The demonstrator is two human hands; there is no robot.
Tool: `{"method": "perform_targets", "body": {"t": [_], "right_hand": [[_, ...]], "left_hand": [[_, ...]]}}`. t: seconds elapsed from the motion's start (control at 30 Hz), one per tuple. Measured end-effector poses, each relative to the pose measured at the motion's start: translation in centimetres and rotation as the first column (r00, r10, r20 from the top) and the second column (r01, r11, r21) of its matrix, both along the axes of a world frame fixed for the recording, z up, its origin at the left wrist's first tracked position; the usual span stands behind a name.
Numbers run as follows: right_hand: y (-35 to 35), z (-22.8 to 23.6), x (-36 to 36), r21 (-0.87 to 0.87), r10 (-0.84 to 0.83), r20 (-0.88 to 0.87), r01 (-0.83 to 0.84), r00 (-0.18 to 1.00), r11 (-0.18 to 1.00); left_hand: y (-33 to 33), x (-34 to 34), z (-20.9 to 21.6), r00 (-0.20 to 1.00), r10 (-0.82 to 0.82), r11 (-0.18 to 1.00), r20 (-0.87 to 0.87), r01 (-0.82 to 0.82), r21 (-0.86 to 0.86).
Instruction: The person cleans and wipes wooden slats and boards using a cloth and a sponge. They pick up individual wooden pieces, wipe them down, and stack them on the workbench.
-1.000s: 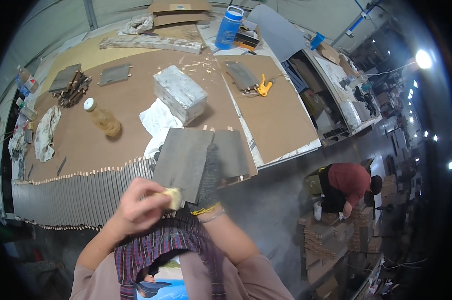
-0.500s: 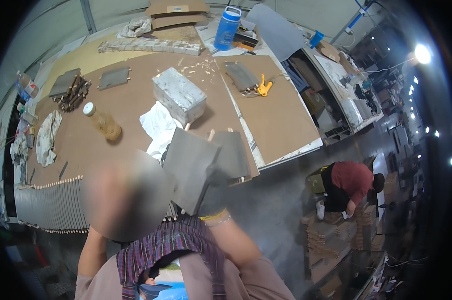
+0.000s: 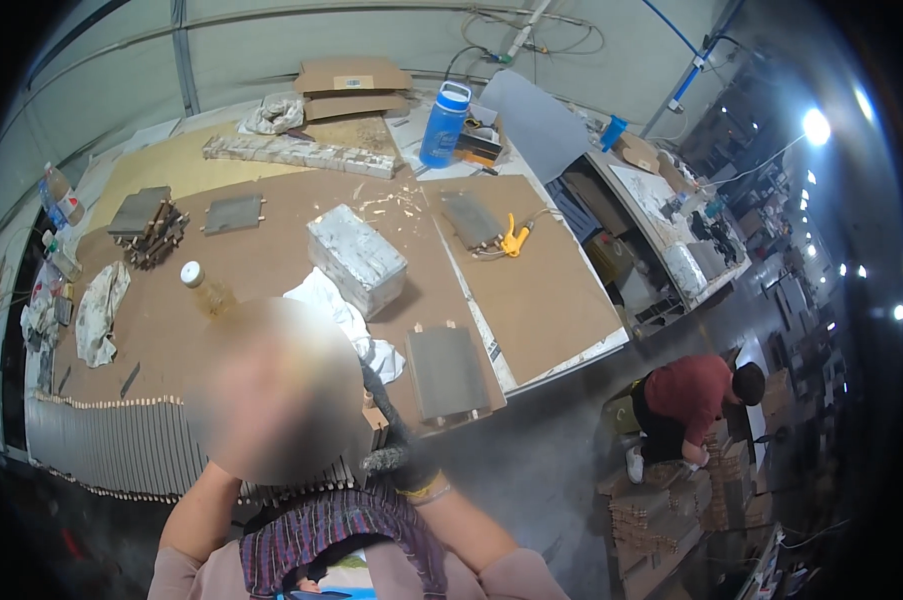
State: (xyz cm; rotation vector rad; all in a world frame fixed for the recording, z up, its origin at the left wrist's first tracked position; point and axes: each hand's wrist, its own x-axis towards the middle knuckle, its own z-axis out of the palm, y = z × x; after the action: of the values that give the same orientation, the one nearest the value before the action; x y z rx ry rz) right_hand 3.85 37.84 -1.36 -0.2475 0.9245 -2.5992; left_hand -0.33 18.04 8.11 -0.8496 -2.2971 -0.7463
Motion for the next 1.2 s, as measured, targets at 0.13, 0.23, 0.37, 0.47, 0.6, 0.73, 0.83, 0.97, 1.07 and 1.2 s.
{"method": "perform_targets", "body": {"t": [0.13,0.23,0.37,0.47,0.6,0.73,0.83,0.97,1.07,1.2], "right_hand": [[-0.1,0.0,0.7,0.106,-0.015,0.01,0.014,1.0,0.994],[0.5,0.5,1.7,0.157,-0.047,0.045,0.04,0.998,0.987],[0.7,3.6,1.8,0.022,-0.115,0.301,0.113,0.947,0.993],[1.2,2.6,0.6,-0.272,-0.069,0.362,0.176,0.93,0.946],[0.5,2.7,0.2,0.008,-0.167,0.139,0.168,0.976,0.986],[-0.4,-1.1,-0.2,0.333,-0.144,0.102,0.103,0.984,0.937],[-2.1,-1.9,0.8,0.38,-0.169,-0.046,0.174,0.985,0.909],[-2.5,-1.3,1.2,0.174,-0.155,-0.003,0.153,0.988,0.973],[-1.9,-1.6,0.8,0.186,-0.198,0.042,0.187,0.979,0.965],[0.5,-1.5,0.8,-0.306,0.068,0.141,-0.022,0.988,0.952]], "left_hand": [[0.3,0.5,1.1,0.997,-0.036,0.987,-0.061,0.045,0.151],[-0.9,-0.6,-2.0,0.928,0.044,0.973,0.37,-0.123,0.193],[-6.0,-0.6,-6.9,0.796,-0.196,0.854,0.572,-0.149,0.499],[-3.8,1.5,-6.1,0.72,-0.363,0.681,0.591,-0.229,0.696],[-1.1,3.0,-6.1,0.477,-0.817,0.125,0.324,-0.401,0.907],[-1.1,3.8,-7.5,0.426,-0.847,0.108,0.319,-0.449,0.887],[0.2,4.3,-6.7,0.308,-0.908,0.094,0.284,-0.512,0.854],[1.4,3.8,-5.5,0.223,-0.935,0.111,0.277,-0.558,0.822],[1.3,3.2,-6.3,0.263,-0.895,0.212,0.361,-0.46,0.862],[1.3,4.6,-5.3,0.521,-0.701,0.555,0.487,-0.03,0.831]]}}
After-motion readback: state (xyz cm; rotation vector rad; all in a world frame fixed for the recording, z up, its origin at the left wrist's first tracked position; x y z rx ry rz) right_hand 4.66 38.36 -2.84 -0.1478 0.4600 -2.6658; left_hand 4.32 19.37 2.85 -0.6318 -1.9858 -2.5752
